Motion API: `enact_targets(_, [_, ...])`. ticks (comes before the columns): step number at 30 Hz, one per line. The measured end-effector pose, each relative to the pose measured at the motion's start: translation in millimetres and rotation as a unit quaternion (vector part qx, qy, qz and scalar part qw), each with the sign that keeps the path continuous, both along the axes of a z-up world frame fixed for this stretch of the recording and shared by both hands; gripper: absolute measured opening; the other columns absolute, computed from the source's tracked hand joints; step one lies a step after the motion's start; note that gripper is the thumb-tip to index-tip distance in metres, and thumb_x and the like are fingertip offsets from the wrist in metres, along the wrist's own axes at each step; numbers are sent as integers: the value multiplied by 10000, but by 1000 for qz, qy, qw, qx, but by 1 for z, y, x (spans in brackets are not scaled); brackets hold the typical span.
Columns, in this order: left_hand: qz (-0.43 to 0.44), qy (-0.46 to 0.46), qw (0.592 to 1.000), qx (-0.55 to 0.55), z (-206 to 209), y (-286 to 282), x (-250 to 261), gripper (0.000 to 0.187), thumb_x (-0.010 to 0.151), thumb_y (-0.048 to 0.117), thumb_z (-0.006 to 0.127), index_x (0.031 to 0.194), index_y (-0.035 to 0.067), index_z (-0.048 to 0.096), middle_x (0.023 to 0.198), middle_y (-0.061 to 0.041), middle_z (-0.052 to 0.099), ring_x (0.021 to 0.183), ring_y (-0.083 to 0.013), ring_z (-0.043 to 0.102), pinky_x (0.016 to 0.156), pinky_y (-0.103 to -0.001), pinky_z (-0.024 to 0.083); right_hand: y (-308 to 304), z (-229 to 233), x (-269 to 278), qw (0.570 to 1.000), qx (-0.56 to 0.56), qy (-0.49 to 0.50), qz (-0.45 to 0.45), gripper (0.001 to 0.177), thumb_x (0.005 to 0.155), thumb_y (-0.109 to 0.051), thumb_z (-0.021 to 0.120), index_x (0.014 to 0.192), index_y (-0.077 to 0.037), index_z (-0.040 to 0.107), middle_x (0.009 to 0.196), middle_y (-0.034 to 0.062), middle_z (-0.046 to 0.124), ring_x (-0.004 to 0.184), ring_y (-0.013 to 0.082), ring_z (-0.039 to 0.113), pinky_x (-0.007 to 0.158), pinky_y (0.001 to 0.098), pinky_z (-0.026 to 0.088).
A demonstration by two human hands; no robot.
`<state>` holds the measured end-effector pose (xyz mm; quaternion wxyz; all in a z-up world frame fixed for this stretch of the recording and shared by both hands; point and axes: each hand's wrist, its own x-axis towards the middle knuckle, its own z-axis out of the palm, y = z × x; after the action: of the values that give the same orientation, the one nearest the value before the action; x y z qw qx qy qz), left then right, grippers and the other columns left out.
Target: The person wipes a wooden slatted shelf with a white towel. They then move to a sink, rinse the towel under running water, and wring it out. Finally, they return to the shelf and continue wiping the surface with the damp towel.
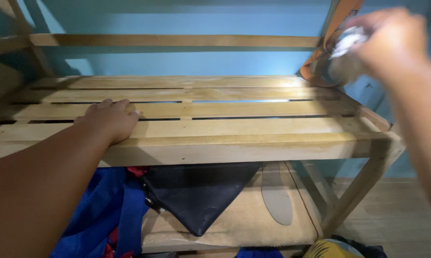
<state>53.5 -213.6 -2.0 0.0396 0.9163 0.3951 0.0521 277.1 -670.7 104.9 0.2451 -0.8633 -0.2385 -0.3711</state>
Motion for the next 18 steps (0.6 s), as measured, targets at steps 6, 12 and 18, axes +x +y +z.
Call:
enact_targets(6, [18, 2, 1000, -5, 6, -16, -7, 658, 999, 603, 336, 1608, 359, 280, 1693, -16, 224, 1537, -334, 254, 1199, -642, 259, -8, 3, 36, 926, -219, 103, -291, 821, 650, -276, 918, 1423, -315, 645, 1321, 128, 638, 1097, 404, 669, 857, 518, 569])
enact_targets(12, [-39, -4, 998, -42, 27, -92, 2, 704, 998, 632, 332, 1612, 290, 289, 1712, -12, 163, 1581, -256, 136, 1200, -733, 79, 29, 10, 73, 912, -244, 155, -290, 705, 651, -292, 892, 1319, -198, 687, 1237, 166, 728, 1084, 354, 713, 887, 459, 572])
enact_targets(18, [-214, -5, 974, -70, 31, -160, 22, 823, 919, 718, 392, 1618, 315, 231, 1720, 10, 92, 1588, -262, 39, 1241, -624, 64, 50, 2, 103, 911, -291, 92, -278, 636, 690, -304, 848, 1288, -123, 726, 1255, 201, 733, 1101, 407, 715, 860, 508, 588])
